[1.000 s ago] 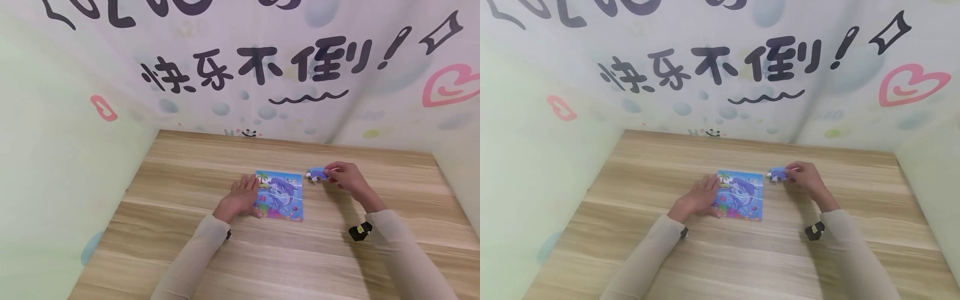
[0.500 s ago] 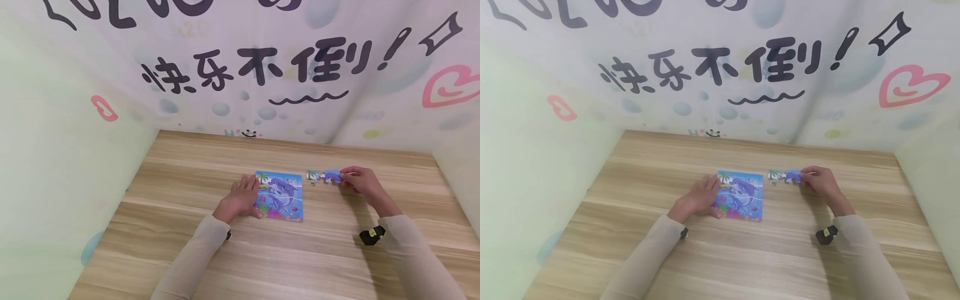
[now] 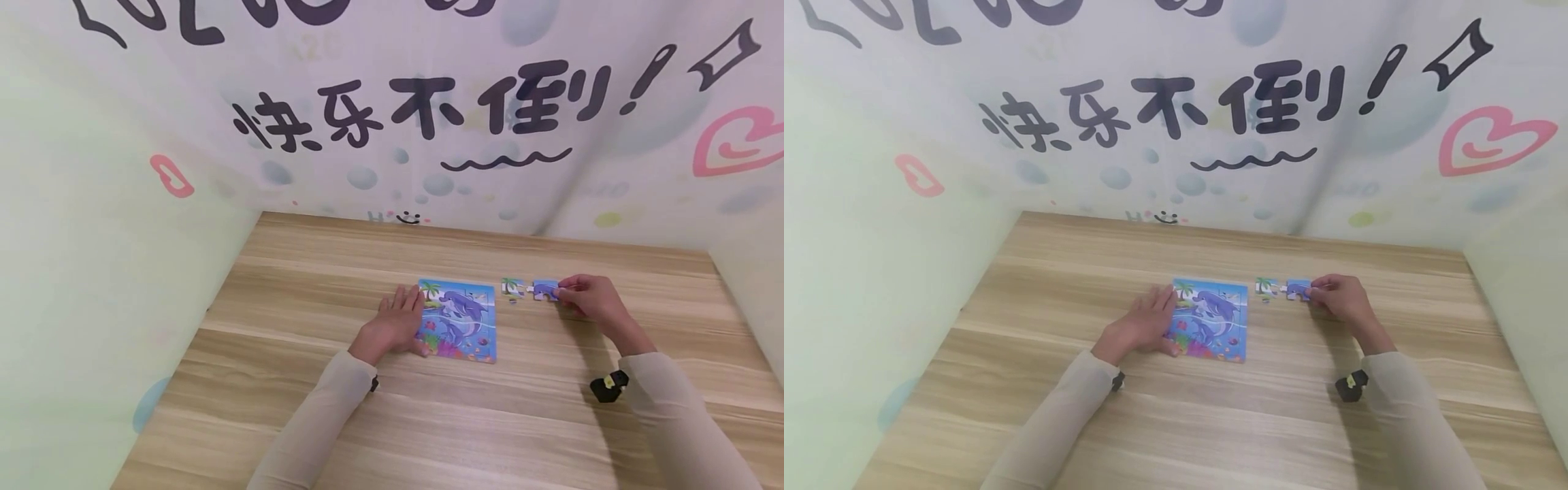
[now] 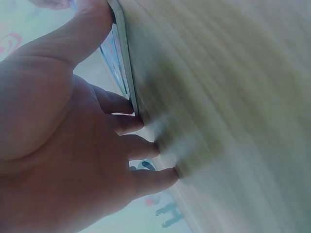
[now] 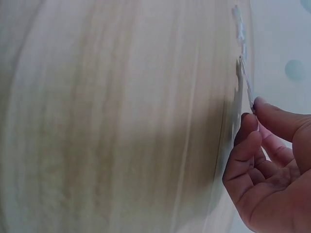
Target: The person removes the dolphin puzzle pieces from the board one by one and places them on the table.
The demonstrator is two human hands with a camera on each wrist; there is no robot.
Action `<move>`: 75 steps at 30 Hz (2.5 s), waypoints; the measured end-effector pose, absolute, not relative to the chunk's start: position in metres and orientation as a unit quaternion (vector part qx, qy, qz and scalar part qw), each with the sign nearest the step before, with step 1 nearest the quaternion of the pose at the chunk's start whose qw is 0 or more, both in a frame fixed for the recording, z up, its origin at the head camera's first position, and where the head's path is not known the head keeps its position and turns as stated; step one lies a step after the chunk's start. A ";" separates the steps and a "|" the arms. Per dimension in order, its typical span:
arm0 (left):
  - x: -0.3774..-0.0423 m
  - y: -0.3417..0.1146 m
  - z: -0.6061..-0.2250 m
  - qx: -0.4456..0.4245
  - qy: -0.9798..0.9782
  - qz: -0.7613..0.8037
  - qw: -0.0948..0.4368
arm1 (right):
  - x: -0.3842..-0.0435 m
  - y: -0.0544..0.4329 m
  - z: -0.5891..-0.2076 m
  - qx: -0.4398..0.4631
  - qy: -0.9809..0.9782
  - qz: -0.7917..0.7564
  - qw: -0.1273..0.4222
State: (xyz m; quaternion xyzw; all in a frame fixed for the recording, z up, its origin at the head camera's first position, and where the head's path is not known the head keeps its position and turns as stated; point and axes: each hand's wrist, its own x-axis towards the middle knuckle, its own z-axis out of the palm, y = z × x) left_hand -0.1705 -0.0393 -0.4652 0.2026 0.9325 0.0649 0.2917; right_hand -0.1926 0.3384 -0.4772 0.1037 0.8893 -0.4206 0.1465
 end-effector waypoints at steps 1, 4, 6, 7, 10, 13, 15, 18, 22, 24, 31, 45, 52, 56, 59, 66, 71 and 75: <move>-0.170 -0.039 -0.465 0.203 0.933 0.064 0.291 | -0.192 0.338 -0.477 0.100 0.896 -0.409 0.141; -0.170 -0.039 -0.465 0.205 0.933 0.061 0.289 | -0.192 0.335 -0.478 0.094 0.910 -0.384 0.127; -0.170 -0.039 -0.464 0.207 0.933 0.061 0.288 | -0.191 0.335 -0.478 0.088 0.916 -0.372 0.120; -0.170 -0.039 -0.464 0.207 0.933 0.061 0.288 | -0.191 0.334 -0.479 0.085 0.919 -0.366 0.117; -0.170 -0.039 -0.464 0.207 0.933 0.063 0.288 | -0.190 0.332 -0.479 0.078 0.925 -0.354 0.111; -0.169 -0.039 -0.462 0.206 0.933 0.064 0.289 | -0.190 0.330 -0.479 0.077 0.930 -0.344 0.108; -0.169 -0.039 -0.462 0.206 0.933 0.064 0.289 | -0.189 0.330 -0.480 0.077 0.931 -0.339 0.109; -0.169 -0.038 -0.462 0.205 0.933 0.063 0.290 | -0.189 0.329 -0.479 0.070 0.937 -0.326 0.107; -0.169 -0.038 -0.462 0.202 0.932 0.063 0.294 | -0.190 0.328 -0.478 0.056 0.942 -0.313 0.105; -0.169 -0.038 -0.462 0.201 0.932 0.064 0.294 | -0.191 0.327 -0.477 0.051 0.943 -0.312 0.103; -0.170 -0.037 -0.462 0.202 0.932 0.066 0.294 | -0.190 0.329 -0.478 0.045 0.944 -0.312 0.098; -0.175 -0.035 -0.465 0.201 0.933 0.088 0.286 | -0.183 0.326 -0.470 0.050 0.951 -0.295 0.075; -0.172 -0.035 -0.462 0.196 0.935 0.091 0.281 | -0.178 0.308 -0.464 0.013 0.951 -0.305 0.035; -0.173 -0.034 -0.464 0.195 0.938 0.093 0.271 | -0.178 0.290 -0.461 -0.008 0.946 -0.323 0.036; -0.176 -0.034 -0.465 0.197 0.941 0.089 0.262 | -0.180 0.275 -0.464 -0.030 0.944 -0.326 0.038; -0.186 -0.032 -0.464 0.204 0.941 0.095 0.254 | -0.190 0.246 -0.474 -0.071 0.942 -0.323 0.048; -0.188 -0.032 -0.466 0.194 0.940 0.108 0.258 | -0.203 0.229 -0.477 -0.074 0.948 -0.296 0.085; -0.189 -0.033 -0.469 0.191 0.942 0.111 0.253 | -0.213 0.220 -0.479 -0.059 0.951 -0.281 0.112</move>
